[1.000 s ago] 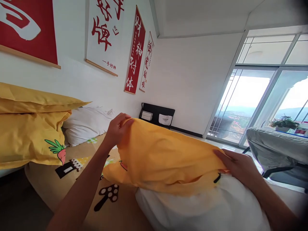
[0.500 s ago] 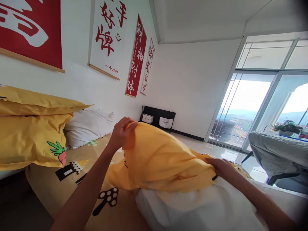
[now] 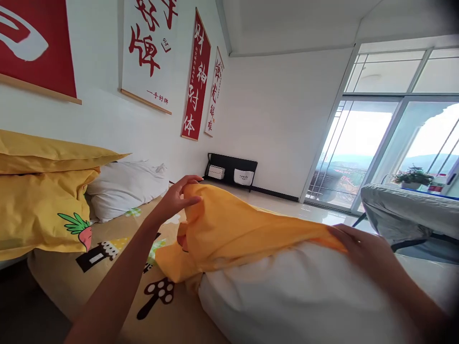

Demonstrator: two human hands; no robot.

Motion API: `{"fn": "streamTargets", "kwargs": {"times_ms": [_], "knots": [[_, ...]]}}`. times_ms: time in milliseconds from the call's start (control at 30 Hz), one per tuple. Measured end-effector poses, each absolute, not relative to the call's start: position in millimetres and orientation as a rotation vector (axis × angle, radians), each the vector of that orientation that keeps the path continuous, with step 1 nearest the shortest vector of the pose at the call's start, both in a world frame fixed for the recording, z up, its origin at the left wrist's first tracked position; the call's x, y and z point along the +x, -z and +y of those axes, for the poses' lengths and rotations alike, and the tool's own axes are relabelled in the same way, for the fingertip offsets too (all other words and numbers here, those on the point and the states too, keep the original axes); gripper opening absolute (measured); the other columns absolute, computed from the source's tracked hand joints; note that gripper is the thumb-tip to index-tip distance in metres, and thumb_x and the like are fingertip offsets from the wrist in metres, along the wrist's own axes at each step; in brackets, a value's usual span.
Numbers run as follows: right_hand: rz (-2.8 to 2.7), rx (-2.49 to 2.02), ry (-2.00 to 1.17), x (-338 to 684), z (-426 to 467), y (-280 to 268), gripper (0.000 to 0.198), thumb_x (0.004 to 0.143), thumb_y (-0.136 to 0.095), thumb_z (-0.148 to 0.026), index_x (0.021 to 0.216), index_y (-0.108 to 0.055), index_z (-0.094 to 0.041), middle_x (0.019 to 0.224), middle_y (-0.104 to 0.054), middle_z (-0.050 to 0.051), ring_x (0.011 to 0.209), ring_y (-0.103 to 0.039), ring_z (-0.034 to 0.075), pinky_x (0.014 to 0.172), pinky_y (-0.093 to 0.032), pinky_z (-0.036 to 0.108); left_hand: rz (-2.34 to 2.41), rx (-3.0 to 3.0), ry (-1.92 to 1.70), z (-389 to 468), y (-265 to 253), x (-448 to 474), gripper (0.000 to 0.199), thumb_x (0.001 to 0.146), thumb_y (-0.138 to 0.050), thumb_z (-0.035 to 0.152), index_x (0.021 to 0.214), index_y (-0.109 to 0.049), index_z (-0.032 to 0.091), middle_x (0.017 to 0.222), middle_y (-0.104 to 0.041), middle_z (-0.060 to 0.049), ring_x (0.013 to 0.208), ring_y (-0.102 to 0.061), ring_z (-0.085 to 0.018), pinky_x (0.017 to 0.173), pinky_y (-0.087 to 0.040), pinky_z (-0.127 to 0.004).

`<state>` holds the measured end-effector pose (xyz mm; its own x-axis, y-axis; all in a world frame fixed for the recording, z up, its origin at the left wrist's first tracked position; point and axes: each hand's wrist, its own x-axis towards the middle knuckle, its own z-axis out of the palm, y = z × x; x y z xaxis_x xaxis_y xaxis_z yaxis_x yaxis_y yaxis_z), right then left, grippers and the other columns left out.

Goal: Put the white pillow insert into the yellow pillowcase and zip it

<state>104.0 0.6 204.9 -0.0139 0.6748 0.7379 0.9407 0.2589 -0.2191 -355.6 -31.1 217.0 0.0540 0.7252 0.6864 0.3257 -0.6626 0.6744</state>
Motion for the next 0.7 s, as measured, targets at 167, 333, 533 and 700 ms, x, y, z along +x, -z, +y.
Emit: {"fn": "streamTargets", "kwargs": {"times_ms": [167, 333, 533, 700], "knots": [[-1.84, -1.505, 0.237, 121.3, -4.3, -198.5, 0.05, 0.07, -0.044, -0.066, 0.073, -0.07, -0.024, 0.078, -0.071, 0.005, 0.069, -0.064, 0.024, 0.066, -0.049, 0.033, 1.001, 1.854, -1.317, -16.6, -197.5, -384.0, 0.085, 0.07, -0.074, 0.041, 0.142, -0.034, 0.023, 0.126, -0.057, -0.015, 0.111, -0.056, -0.026, 0.089, -0.046, -0.038], [-1.757, -1.41, 0.266, 123.3, -4.2, -202.1, 0.043, 0.072, -0.047, -0.06, 0.074, -0.067, -0.023, 0.088, -0.068, 0.006, 0.076, -0.063, 0.021, 0.069, -0.051, 0.03, 0.988, 2.103, -0.985, -15.5, -191.9, -372.1, 0.062, 0.071, -0.074, 0.043, 0.128, -0.056, 0.023, 0.126, -0.06, -0.01, 0.123, -0.05, -0.029, 0.101, -0.04, -0.039], [-1.793, -1.39, 0.24, 115.7, -8.3, -200.4, 0.038, 0.074, -0.046, -0.056, 0.075, -0.066, -0.024, 0.099, -0.069, 0.007, 0.096, -0.064, 0.026, 0.087, -0.049, 0.033, 1.195, 1.805, -1.543, -6.0, -181.4, -318.0, 0.04, 0.071, -0.071, 0.049, 0.092, -0.068, 0.015, 0.096, -0.069, -0.009, 0.092, -0.063, -0.027, 0.076, -0.049, -0.033], [-1.782, -1.56, 0.036, 119.9, -23.5, -206.0, 0.043, 0.069, -0.05, -0.063, 0.077, -0.065, -0.023, 0.098, -0.071, 0.007, 0.09, -0.066, 0.028, 0.075, -0.053, 0.034, 1.114, 1.371, -1.974, 10.0, -183.7, -314.8, 0.044, 0.073, -0.063, 0.058, 0.066, -0.054, 0.015, 0.062, -0.054, 0.0, 0.06, -0.05, -0.013, 0.054, -0.038, -0.023]]}}
